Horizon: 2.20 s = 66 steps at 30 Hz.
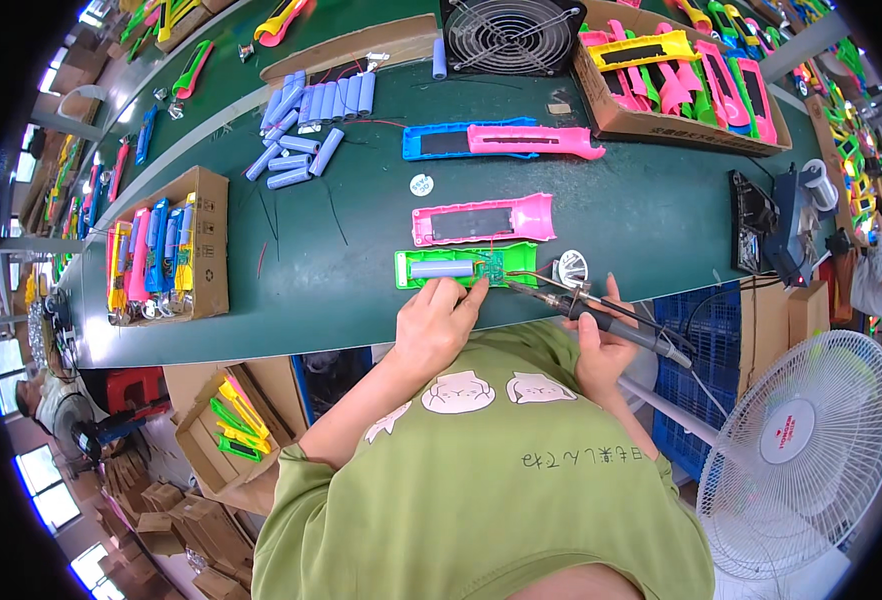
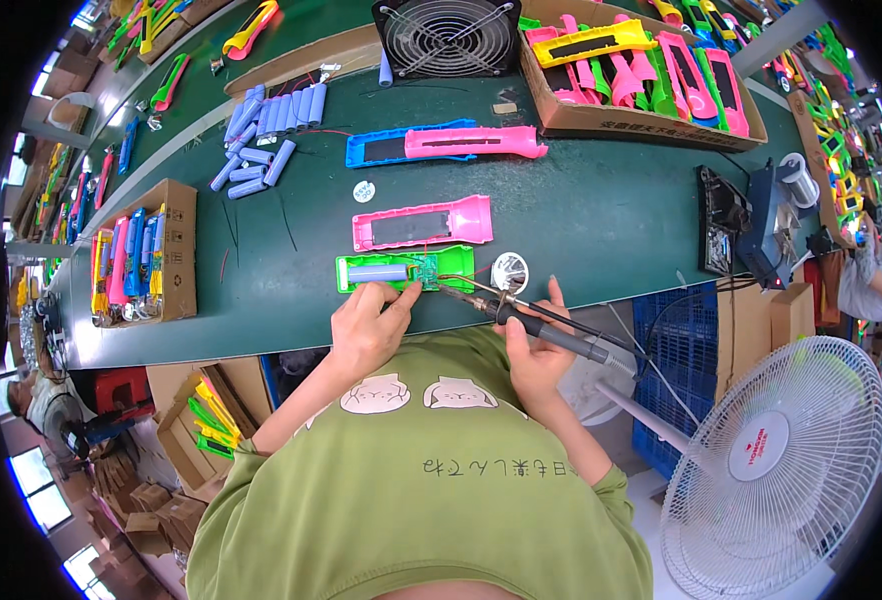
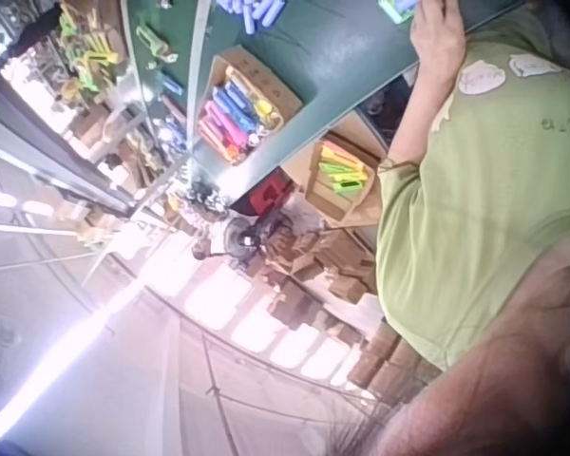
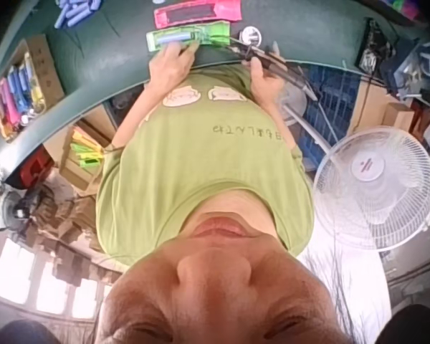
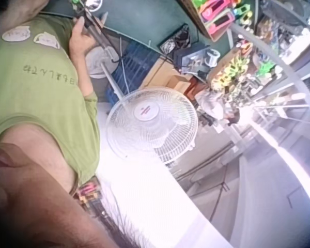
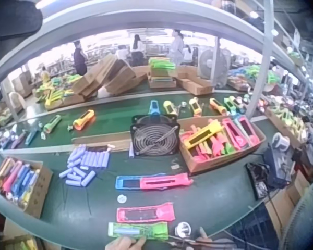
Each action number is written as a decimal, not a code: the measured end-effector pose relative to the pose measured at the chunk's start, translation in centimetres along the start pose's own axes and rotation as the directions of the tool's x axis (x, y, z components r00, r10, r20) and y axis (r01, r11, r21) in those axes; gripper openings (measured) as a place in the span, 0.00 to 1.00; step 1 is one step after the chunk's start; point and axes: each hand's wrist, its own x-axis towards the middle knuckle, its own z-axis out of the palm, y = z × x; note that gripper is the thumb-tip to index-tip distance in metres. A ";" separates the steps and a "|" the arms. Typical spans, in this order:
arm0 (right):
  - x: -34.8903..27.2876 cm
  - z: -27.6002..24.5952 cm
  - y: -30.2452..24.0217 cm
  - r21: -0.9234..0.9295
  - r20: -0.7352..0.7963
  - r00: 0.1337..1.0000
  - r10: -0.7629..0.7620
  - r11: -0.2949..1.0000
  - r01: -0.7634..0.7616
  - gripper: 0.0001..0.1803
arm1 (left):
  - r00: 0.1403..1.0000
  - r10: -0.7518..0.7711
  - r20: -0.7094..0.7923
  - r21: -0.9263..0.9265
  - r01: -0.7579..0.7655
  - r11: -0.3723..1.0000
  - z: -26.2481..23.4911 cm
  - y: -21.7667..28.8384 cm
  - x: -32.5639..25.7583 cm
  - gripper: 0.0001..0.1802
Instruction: The person solders components into flashlight casings using a soldering iron, fits the parts together, and places the assembled flashlights onto a conveyor belt.
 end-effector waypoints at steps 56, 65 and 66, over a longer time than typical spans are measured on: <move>5.8 -2.0 1.3 -0.137 -0.498 0.852 -0.162 0.985 0.107 0.10 | 0.344 0.497 -0.797 0.476 -0.149 0.867 -18.1 4.2 6.2 0.32; 7.4 -4.4 1.4 -0.396 -0.343 0.879 -0.331 0.900 0.185 0.15 | 0.304 -0.365 -0.880 0.082 0.854 0.513 -10.3 -8.7 -14.9 0.09; 7.7 -4.2 1.9 -0.384 -0.385 0.855 -0.348 0.903 0.195 0.15 | 0.049 -0.568 -0.822 -0.136 0.951 0.278 -8.3 -10.1 -20.9 0.10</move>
